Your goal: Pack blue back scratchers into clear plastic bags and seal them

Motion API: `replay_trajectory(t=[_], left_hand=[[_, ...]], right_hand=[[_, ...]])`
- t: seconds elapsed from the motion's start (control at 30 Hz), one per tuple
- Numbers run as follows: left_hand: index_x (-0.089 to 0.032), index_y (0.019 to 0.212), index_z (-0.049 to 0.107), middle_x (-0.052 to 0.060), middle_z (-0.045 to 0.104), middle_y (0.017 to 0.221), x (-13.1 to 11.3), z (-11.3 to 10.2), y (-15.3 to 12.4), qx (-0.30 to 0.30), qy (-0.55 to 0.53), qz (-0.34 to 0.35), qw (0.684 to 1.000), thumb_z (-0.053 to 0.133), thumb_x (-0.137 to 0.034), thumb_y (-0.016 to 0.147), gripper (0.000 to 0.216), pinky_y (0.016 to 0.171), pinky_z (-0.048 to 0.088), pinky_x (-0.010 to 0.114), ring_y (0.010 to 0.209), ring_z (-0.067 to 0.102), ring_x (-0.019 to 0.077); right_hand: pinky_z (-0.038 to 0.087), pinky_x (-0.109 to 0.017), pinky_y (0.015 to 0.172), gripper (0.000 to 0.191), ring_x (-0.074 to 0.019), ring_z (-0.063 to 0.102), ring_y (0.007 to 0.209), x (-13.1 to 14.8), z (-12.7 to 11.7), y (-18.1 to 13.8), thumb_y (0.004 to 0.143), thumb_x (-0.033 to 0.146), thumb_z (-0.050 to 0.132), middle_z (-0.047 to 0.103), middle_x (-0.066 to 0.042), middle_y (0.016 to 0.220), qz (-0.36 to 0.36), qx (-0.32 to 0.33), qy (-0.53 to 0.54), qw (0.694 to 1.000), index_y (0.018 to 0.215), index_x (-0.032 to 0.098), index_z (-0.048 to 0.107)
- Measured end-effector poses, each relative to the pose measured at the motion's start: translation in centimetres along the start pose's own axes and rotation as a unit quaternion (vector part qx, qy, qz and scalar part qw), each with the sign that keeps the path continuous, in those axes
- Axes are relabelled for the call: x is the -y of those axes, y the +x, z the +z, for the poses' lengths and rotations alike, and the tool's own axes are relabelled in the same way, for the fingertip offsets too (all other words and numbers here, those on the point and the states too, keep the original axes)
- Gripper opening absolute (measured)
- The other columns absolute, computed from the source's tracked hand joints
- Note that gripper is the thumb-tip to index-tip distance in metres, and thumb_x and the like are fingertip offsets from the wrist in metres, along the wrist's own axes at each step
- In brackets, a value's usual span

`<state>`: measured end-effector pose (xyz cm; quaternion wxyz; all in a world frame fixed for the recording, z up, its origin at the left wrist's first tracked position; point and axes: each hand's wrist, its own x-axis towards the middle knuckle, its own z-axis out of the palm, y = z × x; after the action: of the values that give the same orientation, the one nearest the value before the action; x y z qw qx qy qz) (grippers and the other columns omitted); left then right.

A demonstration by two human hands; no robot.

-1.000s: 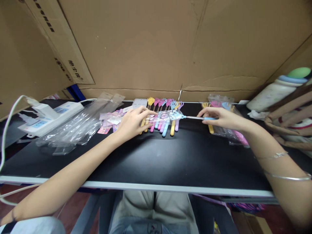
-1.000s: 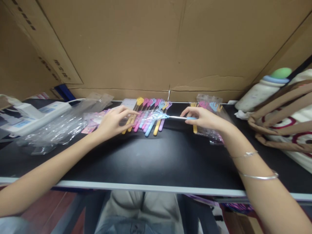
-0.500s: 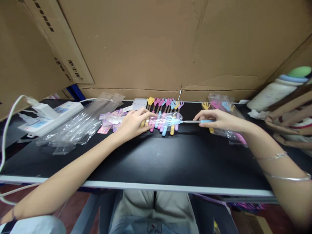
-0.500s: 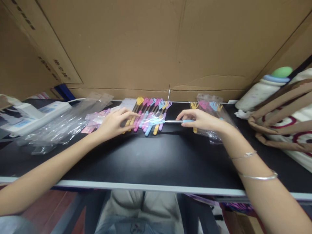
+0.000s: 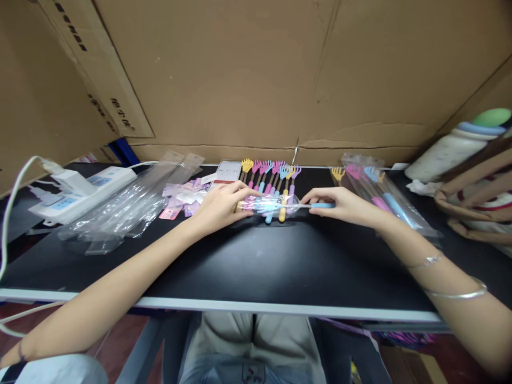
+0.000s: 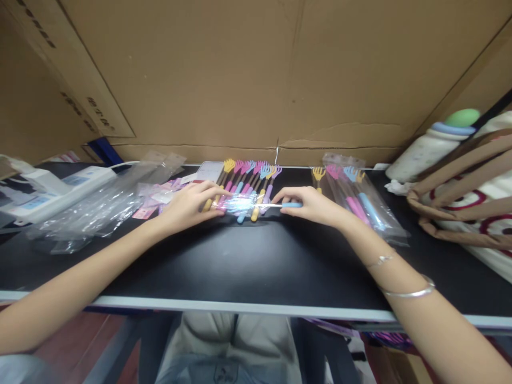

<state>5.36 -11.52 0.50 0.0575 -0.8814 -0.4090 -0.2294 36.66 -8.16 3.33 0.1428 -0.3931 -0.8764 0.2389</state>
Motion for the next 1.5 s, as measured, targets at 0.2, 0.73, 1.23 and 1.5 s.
replay_trajectory(t=[0.2,0.73,1.23,1.5], left_hand=[[-0.029,0.119,0.053,0.002,0.058,0.113,0.2,0.1,0.0,0.004,-0.008,-0.003,1.0,0.061,-0.039,0.086,0.036,0.08,0.042,0.03,0.099,0.057,0.0212],[-0.029,0.119,0.056,0.002,0.059,0.109,-0.4,-0.3,0.0,0.024,-0.032,-0.002,0.999,0.065,-0.043,0.082,0.041,0.076,0.043,0.028,0.094,0.059,0.0199],[-0.026,0.121,0.054,0.004,0.058,0.102,-0.2,0.3,-0.1,0.054,-0.11,0.024,0.992,0.059,-0.031,0.087,0.034,0.074,0.045,0.026,0.088,0.058,0.0167],[-0.026,0.118,0.057,0.002,0.059,0.107,-0.4,-0.6,-0.1,0.059,-0.094,-0.003,0.994,0.061,-0.029,0.087,0.032,0.077,0.045,0.025,0.091,0.059,0.0165]], right_hand=[[0.044,-0.027,0.066,0.031,-0.017,0.059,0.072,0.5,1.2,0.4,0.078,0.041,0.06,0.066,-0.003,0.079,-0.011,-0.04,0.01,0.999,0.098,0.017,0.065],[0.047,-0.031,0.074,0.021,-0.0229,0.066,0.083,0.6,3.0,0.7,0.08,0.035,0.06,0.071,-0.005,0.093,-0.043,-0.09,-0.02,0.995,0.097,0.023,0.063],[0.044,-0.026,0.066,0.023,-0.0174,0.062,0.07,1.3,3.1,0.6,0.081,0.03,0.059,0.067,-0.002,0.079,-0.063,-0.052,-0.044,0.996,0.102,0.022,0.057],[0.041,-0.023,0.06,0.015,-0.0149,0.06,0.064,1.0,1.9,0.2,0.078,0.022,0.056,0.064,-0.001,0.074,-0.038,-0.014,-0.094,0.995,0.092,0.019,0.059]])
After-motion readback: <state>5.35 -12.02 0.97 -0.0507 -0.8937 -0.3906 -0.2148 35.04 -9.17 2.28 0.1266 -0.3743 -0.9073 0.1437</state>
